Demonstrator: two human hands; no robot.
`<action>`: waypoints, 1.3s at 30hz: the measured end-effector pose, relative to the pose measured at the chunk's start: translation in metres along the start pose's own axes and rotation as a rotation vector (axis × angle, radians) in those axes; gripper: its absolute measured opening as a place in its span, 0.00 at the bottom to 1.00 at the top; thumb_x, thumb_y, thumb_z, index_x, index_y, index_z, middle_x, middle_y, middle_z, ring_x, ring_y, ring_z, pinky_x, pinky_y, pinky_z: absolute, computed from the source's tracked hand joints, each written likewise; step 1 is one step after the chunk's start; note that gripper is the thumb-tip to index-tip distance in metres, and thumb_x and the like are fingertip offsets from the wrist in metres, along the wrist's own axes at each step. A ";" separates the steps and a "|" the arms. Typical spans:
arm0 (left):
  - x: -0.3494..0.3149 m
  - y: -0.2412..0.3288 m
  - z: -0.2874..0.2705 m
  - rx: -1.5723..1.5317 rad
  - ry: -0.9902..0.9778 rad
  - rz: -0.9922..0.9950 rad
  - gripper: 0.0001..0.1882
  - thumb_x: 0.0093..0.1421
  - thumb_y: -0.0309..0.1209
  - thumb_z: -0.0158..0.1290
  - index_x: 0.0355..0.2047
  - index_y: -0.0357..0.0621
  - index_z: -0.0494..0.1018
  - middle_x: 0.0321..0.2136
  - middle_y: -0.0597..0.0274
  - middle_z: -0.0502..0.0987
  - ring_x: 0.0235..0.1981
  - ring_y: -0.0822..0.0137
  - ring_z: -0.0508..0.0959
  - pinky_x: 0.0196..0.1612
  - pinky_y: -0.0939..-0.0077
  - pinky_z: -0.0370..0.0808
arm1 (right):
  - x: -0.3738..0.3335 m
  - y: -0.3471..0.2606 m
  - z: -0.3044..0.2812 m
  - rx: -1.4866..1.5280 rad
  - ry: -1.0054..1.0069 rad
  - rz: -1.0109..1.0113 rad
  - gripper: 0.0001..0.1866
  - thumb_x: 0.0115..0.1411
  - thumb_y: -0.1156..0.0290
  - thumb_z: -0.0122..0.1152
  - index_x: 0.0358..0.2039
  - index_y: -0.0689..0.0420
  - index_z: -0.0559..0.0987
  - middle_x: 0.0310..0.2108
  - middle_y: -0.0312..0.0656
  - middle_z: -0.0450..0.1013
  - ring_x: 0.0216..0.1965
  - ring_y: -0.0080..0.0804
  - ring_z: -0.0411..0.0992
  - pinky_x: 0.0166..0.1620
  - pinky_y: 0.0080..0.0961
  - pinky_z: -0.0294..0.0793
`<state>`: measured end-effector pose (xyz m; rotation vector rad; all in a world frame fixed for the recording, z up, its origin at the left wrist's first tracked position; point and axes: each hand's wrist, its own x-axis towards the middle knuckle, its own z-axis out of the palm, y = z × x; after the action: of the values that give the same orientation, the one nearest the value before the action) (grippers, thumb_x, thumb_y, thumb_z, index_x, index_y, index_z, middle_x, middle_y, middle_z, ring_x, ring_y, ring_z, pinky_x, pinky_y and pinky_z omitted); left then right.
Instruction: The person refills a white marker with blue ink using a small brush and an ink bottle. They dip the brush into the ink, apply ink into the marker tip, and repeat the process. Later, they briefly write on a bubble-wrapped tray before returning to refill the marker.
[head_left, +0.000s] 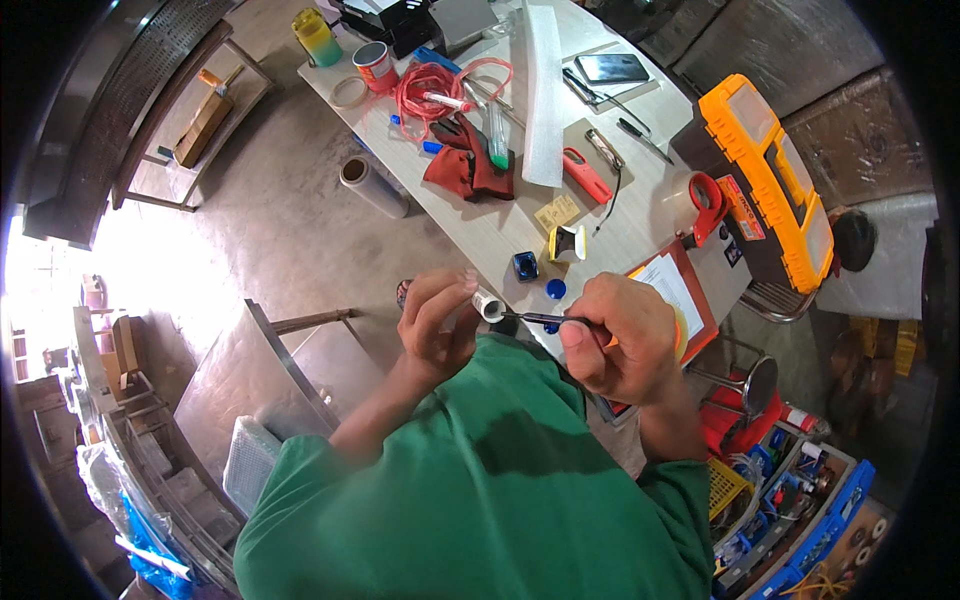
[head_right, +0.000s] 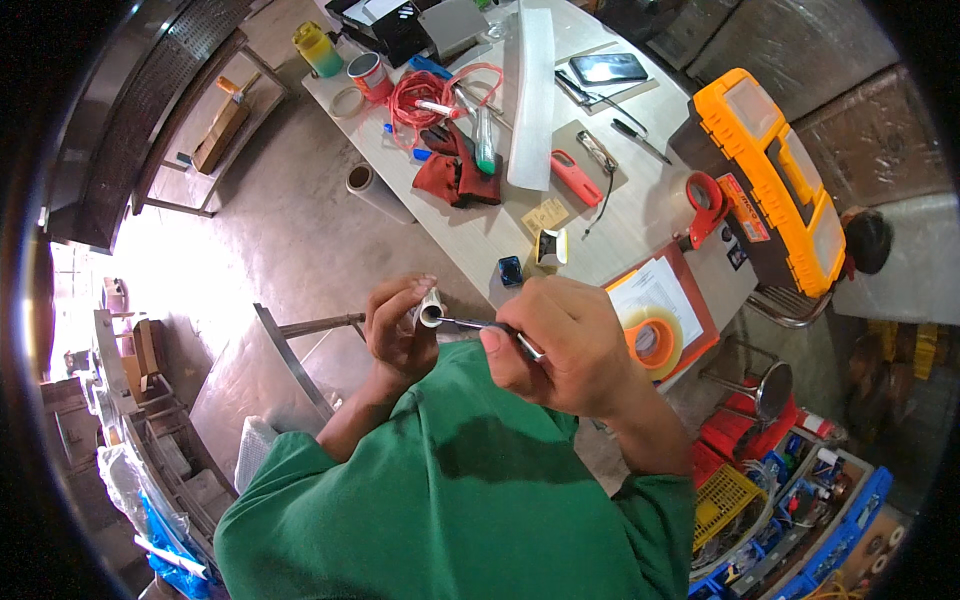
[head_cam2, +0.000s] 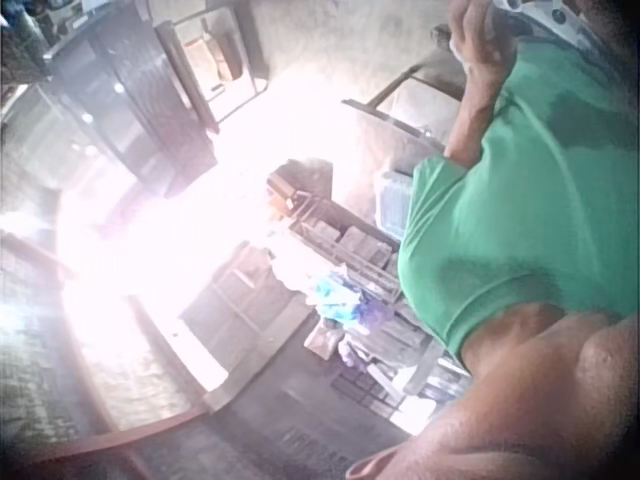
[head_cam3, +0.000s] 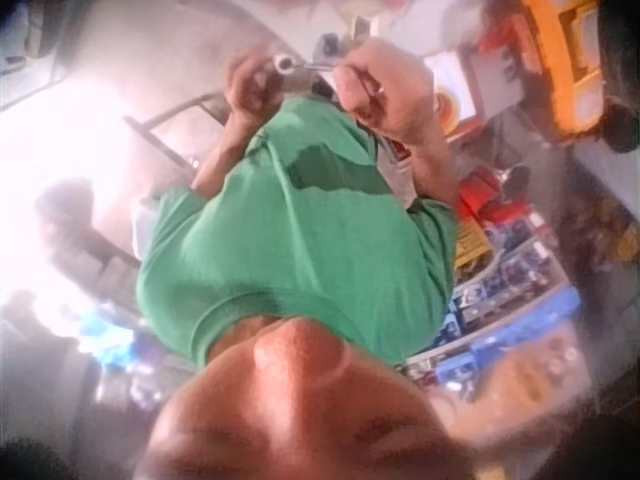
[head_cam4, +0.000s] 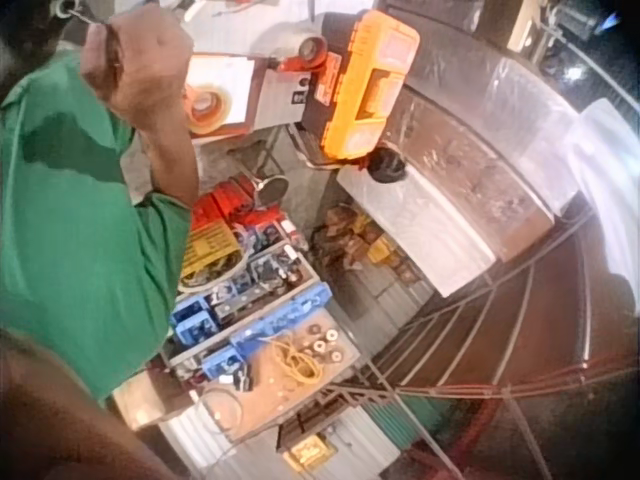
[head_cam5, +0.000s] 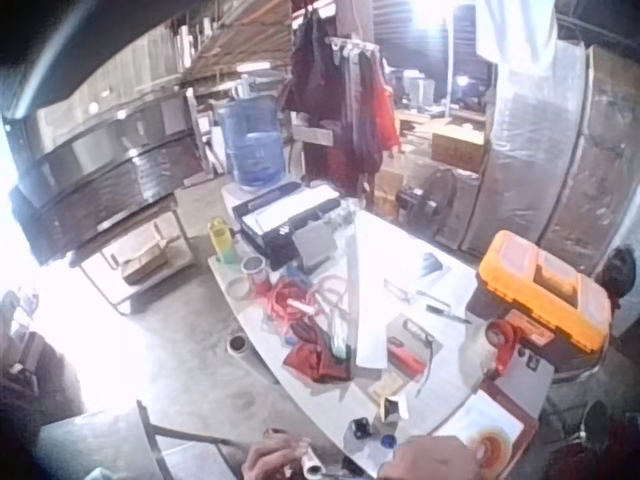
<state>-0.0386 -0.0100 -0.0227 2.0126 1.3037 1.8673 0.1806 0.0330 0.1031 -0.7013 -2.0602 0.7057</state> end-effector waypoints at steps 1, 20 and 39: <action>0.001 0.001 -0.001 0.002 0.000 0.018 0.20 0.54 0.15 0.63 0.48 0.37 0.76 0.41 0.49 0.81 0.40 0.52 0.83 0.42 0.63 0.80 | 0.002 -0.002 -0.001 -0.010 0.000 -0.027 0.09 0.58 0.73 0.68 0.28 0.58 0.74 0.21 0.39 0.67 0.19 0.38 0.68 0.24 0.33 0.66; 0.005 0.010 0.003 -0.003 -0.012 0.116 0.19 0.55 0.15 0.62 0.47 0.40 0.77 0.40 0.52 0.81 0.39 0.53 0.84 0.42 0.65 0.79 | 0.021 -0.026 -0.019 -0.312 -0.197 -0.291 0.12 0.53 0.70 0.71 0.25 0.56 0.73 0.21 0.37 0.66 0.19 0.35 0.67 0.25 0.30 0.67; 0.004 0.011 0.005 -0.059 -0.051 0.094 0.16 0.56 0.16 0.63 0.45 0.37 0.77 0.40 0.50 0.80 0.40 0.52 0.83 0.42 0.64 0.81 | 0.028 -0.020 -0.028 -0.229 -0.424 -0.308 0.14 0.53 0.76 0.70 0.24 0.56 0.69 0.23 0.38 0.65 0.25 0.38 0.69 0.31 0.33 0.71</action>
<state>-0.0290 -0.0119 -0.0145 2.1108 1.1472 1.8567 0.1858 0.0451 0.1457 -0.3593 -2.5968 0.4719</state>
